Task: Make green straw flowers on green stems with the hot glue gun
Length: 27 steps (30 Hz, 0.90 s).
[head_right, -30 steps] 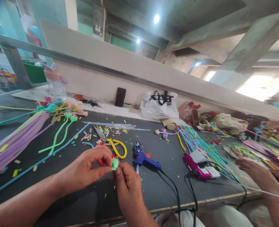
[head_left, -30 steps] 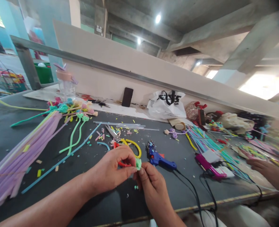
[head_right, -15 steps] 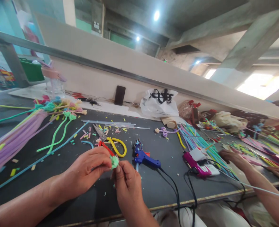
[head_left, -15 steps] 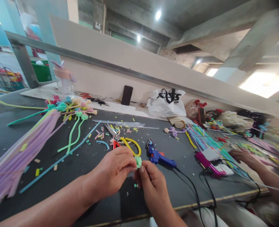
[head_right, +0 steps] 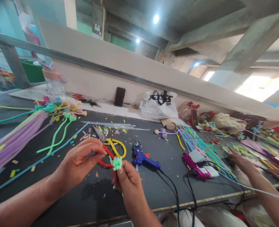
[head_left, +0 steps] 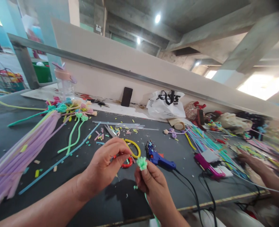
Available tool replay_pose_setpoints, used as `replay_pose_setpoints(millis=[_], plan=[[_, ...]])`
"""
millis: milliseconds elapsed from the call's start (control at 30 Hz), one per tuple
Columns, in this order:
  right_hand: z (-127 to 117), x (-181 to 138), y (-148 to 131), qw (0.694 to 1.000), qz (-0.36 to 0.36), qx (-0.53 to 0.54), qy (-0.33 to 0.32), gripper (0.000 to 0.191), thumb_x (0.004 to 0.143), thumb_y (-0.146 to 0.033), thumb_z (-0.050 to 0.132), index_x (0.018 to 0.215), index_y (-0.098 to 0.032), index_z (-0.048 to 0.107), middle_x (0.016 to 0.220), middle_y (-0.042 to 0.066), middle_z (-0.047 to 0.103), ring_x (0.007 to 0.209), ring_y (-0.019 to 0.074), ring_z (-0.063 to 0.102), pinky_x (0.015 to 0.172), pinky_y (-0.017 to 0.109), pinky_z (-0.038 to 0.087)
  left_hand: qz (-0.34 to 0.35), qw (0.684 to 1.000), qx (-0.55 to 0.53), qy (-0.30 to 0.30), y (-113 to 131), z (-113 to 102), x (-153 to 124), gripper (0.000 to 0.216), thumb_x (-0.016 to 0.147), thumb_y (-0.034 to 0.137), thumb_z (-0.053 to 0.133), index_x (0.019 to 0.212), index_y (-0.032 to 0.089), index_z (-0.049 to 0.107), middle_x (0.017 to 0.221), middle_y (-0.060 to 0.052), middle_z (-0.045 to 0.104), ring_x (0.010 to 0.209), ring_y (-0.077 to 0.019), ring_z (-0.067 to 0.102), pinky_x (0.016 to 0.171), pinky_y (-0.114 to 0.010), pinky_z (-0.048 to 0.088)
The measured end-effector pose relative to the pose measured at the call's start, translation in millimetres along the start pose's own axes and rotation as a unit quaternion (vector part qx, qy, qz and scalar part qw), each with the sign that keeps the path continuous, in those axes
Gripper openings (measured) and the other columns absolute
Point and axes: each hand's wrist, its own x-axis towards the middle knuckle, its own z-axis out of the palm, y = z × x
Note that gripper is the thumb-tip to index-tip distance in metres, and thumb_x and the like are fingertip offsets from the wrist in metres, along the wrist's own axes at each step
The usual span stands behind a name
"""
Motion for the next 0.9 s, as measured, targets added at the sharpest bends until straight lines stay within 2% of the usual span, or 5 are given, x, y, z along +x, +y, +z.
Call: replay_pose_setpoints(millis=[167,267,367,633,900], plan=[[1,0,-2,0.994,0.019,0.104,-0.041,0.025,0.083,-0.042,0.057,0.080,-0.018,0.059,0.057,-0.005,0.042,0.046,0.0056,0.027,0.044,0.020,0.018,0.067,0.997,-0.012,-0.047,0,5,-4,0.016,0.082,0.004,0.053,0.089,0.016,0.060,0.084,-0.005,0.059,0.081,-0.0130,0.056,0.077,-0.024,0.048],[1,0,-2,0.991,0.025,0.122,-0.050,0.023,0.083,-0.040,0.058,0.089,-0.019,0.061,0.055,-0.005,0.040,0.047,0.0054,0.028,0.044,0.019,0.019,0.094,0.994,-0.019,-0.061,0,8,-7,0.020,0.082,0.003,0.051,0.096,0.014,0.061,0.087,-0.007,0.058,0.081,-0.0127,0.056,0.075,-0.023,0.049],[1,-1,0,0.990,0.025,0.126,-0.060,0.022,0.083,-0.039,0.059,0.089,-0.019,0.062,0.055,-0.005,0.039,0.047,0.0048,0.029,0.045,0.018,0.021,0.108,0.992,-0.012,-0.060,-1,8,-9,0.021,0.081,0.002,0.051,0.095,0.013,0.061,0.088,-0.007,0.058,0.082,-0.0122,0.056,0.076,-0.023,0.049],[0,-1,4,0.990,0.020,0.115,-0.075,0.018,0.087,-0.036,0.055,0.083,-0.019,0.060,0.055,-0.006,0.041,0.046,0.0034,0.029,0.044,0.017,0.021,0.102,0.993,0.009,-0.061,0,7,-10,0.015,0.081,0.003,0.051,0.086,0.014,0.059,0.084,-0.005,0.058,0.079,-0.0117,0.055,0.074,-0.021,0.048],[0,1,6,0.994,0.016,0.100,-0.047,0.021,0.088,-0.033,0.053,0.076,-0.017,0.056,0.056,-0.006,0.042,0.045,0.0028,0.028,0.042,0.016,0.020,0.070,0.995,0.011,-0.076,-3,11,-7,0.010,0.082,0.007,0.053,0.078,0.014,0.058,0.074,-0.003,0.059,0.074,-0.0117,0.055,0.071,-0.022,0.047]])
